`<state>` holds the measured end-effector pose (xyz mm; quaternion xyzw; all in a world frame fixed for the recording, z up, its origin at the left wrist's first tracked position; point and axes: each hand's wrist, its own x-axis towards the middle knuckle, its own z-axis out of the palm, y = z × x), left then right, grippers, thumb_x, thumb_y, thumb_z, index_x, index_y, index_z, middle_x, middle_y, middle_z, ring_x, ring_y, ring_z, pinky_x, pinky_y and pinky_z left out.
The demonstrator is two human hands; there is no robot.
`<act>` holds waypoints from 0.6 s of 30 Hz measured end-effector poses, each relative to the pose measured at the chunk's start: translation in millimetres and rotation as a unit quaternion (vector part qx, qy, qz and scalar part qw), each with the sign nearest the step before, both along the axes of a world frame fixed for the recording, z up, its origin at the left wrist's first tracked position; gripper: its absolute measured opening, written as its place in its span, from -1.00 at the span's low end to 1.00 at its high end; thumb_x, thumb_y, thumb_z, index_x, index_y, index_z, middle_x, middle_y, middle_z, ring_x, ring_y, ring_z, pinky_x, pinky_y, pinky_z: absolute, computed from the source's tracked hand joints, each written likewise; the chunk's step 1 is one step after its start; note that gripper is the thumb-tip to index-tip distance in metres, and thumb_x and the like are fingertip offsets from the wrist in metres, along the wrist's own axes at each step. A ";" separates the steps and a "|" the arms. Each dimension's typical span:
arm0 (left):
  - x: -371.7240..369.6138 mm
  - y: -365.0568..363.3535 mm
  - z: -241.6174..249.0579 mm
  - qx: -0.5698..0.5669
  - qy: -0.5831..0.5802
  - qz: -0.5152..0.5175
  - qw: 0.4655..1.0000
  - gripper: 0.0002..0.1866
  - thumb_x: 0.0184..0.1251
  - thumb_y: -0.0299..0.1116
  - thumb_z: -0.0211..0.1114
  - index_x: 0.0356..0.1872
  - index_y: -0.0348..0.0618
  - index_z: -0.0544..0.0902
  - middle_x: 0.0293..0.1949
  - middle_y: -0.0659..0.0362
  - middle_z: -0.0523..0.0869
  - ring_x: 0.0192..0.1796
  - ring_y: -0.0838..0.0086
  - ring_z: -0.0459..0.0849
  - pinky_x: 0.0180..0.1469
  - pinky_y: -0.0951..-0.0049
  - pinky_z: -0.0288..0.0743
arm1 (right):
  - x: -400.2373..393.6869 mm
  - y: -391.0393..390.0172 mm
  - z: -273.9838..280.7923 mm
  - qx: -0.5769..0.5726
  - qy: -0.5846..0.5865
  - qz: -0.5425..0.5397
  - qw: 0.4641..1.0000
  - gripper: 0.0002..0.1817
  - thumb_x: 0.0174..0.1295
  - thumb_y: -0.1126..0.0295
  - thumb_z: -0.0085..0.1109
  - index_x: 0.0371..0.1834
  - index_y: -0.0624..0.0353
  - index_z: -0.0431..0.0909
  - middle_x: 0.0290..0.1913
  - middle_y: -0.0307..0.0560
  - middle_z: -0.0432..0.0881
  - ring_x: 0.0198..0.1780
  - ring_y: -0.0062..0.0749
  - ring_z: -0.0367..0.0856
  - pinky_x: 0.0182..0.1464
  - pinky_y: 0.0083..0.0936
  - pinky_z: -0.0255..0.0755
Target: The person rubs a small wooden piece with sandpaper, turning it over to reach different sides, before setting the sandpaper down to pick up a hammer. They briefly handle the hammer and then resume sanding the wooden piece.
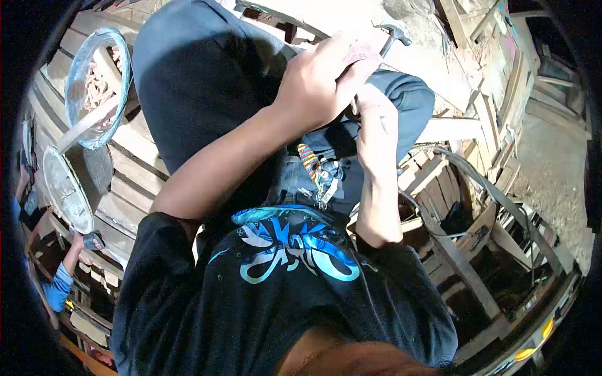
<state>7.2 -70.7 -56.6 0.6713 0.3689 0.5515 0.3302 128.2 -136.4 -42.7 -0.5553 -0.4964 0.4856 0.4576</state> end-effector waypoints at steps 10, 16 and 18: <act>-4.7 14.4 -5.4 -0.039 0.047 0.041 0.997 -0.83 0.28 -0.37 0.30 -0.16 -0.16 0.66 -0.28 0.02 0.73 -0.23 0.11 0.72 -0.20 0.25 0.58 | 3.2 1.2 -3.7 -0.055 0.007 0.003 0.998 -0.60 0.51 0.20 -0.15 -0.49 0.17 0.40 -0.47 -0.34 0.35 -0.39 -0.64 0.21 -0.32 -0.59 0.11; 1.2 9.9 -7.7 0.015 0.068 0.034 0.997 -0.81 0.26 -0.36 0.33 -0.15 -0.19 0.67 -0.27 0.04 0.74 -0.27 0.13 0.73 -0.22 0.27 0.60 | 7.5 2.2 2.3 -0.011 -0.067 0.033 0.997 -0.61 0.49 0.20 -0.14 -0.50 0.19 0.33 -0.49 -0.31 0.30 -0.41 -0.58 0.18 -0.33 -0.56 0.12; -1.3 24.7 -15.4 0.109 0.098 0.073 0.986 -0.80 0.24 -0.34 0.35 -0.17 -0.19 0.67 -0.28 0.04 0.74 -0.24 0.13 0.74 -0.20 0.29 0.61 | 10.5 2.3 -1.4 -0.024 -0.063 0.025 0.997 -0.62 0.50 0.22 -0.14 -0.50 0.18 0.34 -0.49 -0.32 0.30 -0.41 -0.59 0.17 -0.34 -0.56 0.12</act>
